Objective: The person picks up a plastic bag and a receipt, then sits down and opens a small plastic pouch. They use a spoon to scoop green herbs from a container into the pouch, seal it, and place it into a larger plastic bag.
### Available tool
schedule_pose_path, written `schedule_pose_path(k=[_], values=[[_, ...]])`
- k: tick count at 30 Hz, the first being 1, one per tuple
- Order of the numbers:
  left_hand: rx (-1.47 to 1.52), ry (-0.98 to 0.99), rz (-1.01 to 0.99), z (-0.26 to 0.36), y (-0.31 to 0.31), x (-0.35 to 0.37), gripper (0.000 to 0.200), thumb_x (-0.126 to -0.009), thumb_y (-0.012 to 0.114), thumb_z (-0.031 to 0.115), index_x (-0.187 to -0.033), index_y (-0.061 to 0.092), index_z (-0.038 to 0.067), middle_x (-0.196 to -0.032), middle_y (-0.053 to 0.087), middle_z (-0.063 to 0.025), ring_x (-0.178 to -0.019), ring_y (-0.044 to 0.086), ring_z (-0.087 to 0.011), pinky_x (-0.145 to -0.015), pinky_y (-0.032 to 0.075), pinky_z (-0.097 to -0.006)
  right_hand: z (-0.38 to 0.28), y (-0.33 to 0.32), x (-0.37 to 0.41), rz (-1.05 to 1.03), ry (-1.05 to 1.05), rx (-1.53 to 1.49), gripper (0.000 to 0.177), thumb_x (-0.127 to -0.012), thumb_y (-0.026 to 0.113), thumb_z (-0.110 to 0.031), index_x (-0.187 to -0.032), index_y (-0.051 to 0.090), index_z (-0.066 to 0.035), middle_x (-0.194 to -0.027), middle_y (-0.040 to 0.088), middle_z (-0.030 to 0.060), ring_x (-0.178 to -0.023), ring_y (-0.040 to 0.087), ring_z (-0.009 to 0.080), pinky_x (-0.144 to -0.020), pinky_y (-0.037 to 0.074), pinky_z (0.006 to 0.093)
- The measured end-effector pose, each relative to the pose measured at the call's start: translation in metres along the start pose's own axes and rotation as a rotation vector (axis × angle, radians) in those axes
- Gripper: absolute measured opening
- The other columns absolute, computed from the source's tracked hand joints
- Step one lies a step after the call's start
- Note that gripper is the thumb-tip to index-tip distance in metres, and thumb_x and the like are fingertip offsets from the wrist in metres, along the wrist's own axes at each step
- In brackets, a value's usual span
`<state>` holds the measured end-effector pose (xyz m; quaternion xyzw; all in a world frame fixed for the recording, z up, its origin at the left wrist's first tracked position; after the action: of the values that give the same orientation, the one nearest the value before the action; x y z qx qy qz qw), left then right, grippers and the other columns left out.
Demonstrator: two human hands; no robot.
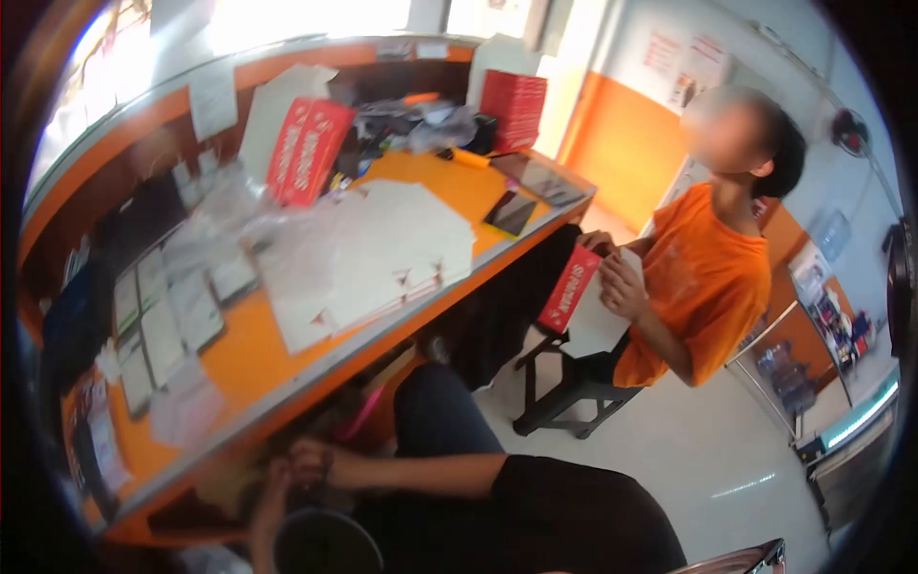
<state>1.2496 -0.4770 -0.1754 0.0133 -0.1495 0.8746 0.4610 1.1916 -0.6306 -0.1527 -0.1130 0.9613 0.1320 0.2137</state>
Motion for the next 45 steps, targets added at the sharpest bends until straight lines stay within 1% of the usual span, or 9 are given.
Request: schedule_pose_path(k=[8,15,21,23,29,33,35,42,45], values=[[-0.057,0.196,0.087,0.049,0.005,-0.001,0.013,-0.083,0.058,0.014,-0.085,0.054,0.002,-0.115,0.046,-0.0123,-0.111,0.045,-0.0263,-0.095,0.036,-0.0352,-0.015,-0.005,-0.006,-0.173,-0.134,0.330,0.005,-0.087,0.052,-0.007,-0.087,0.049,-0.003,-0.097,0.049,0.0101,-0.090,0.049,0.0226,-0.079,0.041,0.0337],[-0.229,0.181,0.151,0.047,0.001,-0.002,0.014,-0.083,0.059,0.014,-0.086,0.053,0.002,-0.117,0.045,-0.0122,-0.109,0.046,-0.0237,-0.093,0.039,-0.0351,-0.035,-0.009,-0.006,-0.308,-0.044,0.419,0.008,-0.084,0.058,-0.007,-0.083,0.051,-0.003,-0.083,0.053,0.0094,-0.078,0.051,0.0214,-0.073,0.042,0.0351],[0.144,0.050,0.300,0.048,0.002,0.003,0.027,-0.085,0.059,0.014,-0.108,0.052,0.002,-0.106,0.055,-0.0094,-0.099,0.053,-0.0189,-0.090,0.043,-0.0318,-0.024,0.002,-0.015,-0.292,-0.008,0.415,0.007,-0.088,0.056,-0.010,-0.091,0.056,-0.004,-0.089,0.057,0.0086,-0.085,0.054,0.0172,-0.077,0.044,0.0322],[0.090,0.019,-0.029,0.062,0.014,0.000,0.043,-0.083,0.062,0.015,-0.121,0.047,0.002,-0.112,0.054,-0.0121,-0.106,0.052,-0.0194,-0.093,0.041,-0.0320,-0.022,0.001,-0.012,-0.298,0.108,0.410,0.009,-0.089,0.054,-0.010,-0.094,0.056,-0.004,-0.092,0.058,0.0082,-0.089,0.055,0.0167,-0.079,0.044,0.0316],[0.076,0.069,-0.074,-0.018,0.005,-0.009,0.065,-0.076,0.068,0.020,-0.130,0.037,0.002,-0.124,0.047,-0.0135,-0.117,0.045,-0.0209,-0.098,0.037,-0.0330,-0.025,-0.003,-0.010,-0.366,0.300,0.362,0.019,-0.092,0.049,-0.013,-0.107,0.055,-0.004,-0.101,0.060,0.0081,-0.097,0.055,0.0153,-0.085,0.043,0.0297],[0.215,0.016,-0.039,0.044,0.009,0.000,0.066,-0.072,0.070,0.018,-0.128,0.039,0.001,-0.120,0.050,-0.0133,-0.114,0.047,-0.0221,-0.099,0.036,-0.0332,-0.008,-0.011,-0.003,-0.463,0.330,0.510,0.025,-0.091,0.048,-0.013,-0.114,0.055,-0.007,-0.103,0.062,0.0101,-0.097,0.058,0.0180,-0.083,0.046,0.0320],[-0.160,0.040,-0.148,0.059,0.013,0.002,0.059,-0.078,0.069,0.021,-0.125,0.040,0.001,-0.118,0.050,-0.0149,-0.110,0.050,-0.0226,-0.092,0.040,-0.0315,-0.025,-0.005,-0.004,-0.481,0.300,0.594,0.026,-0.091,0.048,-0.012,-0.116,0.054,-0.008,-0.106,0.061,0.0102,-0.096,0.060,0.0209,-0.082,0.047,0.0341],[-0.334,-0.039,-0.028,0.075,0.012,-0.002,0.054,-0.077,0.073,0.029,-0.115,0.052,-0.001,-0.107,0.060,-0.0154,-0.102,0.057,-0.0215,-0.089,0.045,-0.0328,-0.041,0.012,-0.005,-0.533,-0.001,0.942,0.037,-0.088,0.045,-0.007,-0.125,0.048,-0.013,-0.124,0.052,0.0094,-0.100,0.059,0.0281,-0.081,0.049,0.0362],[-0.365,-0.144,-0.030,0.064,0.011,-0.003,0.047,-0.079,0.071,0.026,-0.113,0.054,-0.001,-0.108,0.058,-0.0152,-0.099,0.057,-0.0242,-0.087,0.045,-0.0328,-0.032,0.010,-0.003,-0.424,0.015,0.674,0.039,-0.087,0.040,-0.003,-0.124,0.048,-0.010,-0.126,0.049,0.0102,-0.110,0.054,0.0270,-0.089,0.045,0.0360]])
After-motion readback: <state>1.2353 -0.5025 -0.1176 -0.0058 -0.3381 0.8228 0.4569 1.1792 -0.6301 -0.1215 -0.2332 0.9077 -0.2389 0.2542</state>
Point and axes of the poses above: each hand's wrist, its own x-axis away from the middle knuckle, its own y-axis out of the palm, z = x × y, the point moved 5 cm from there along -x, towards the middle knuckle
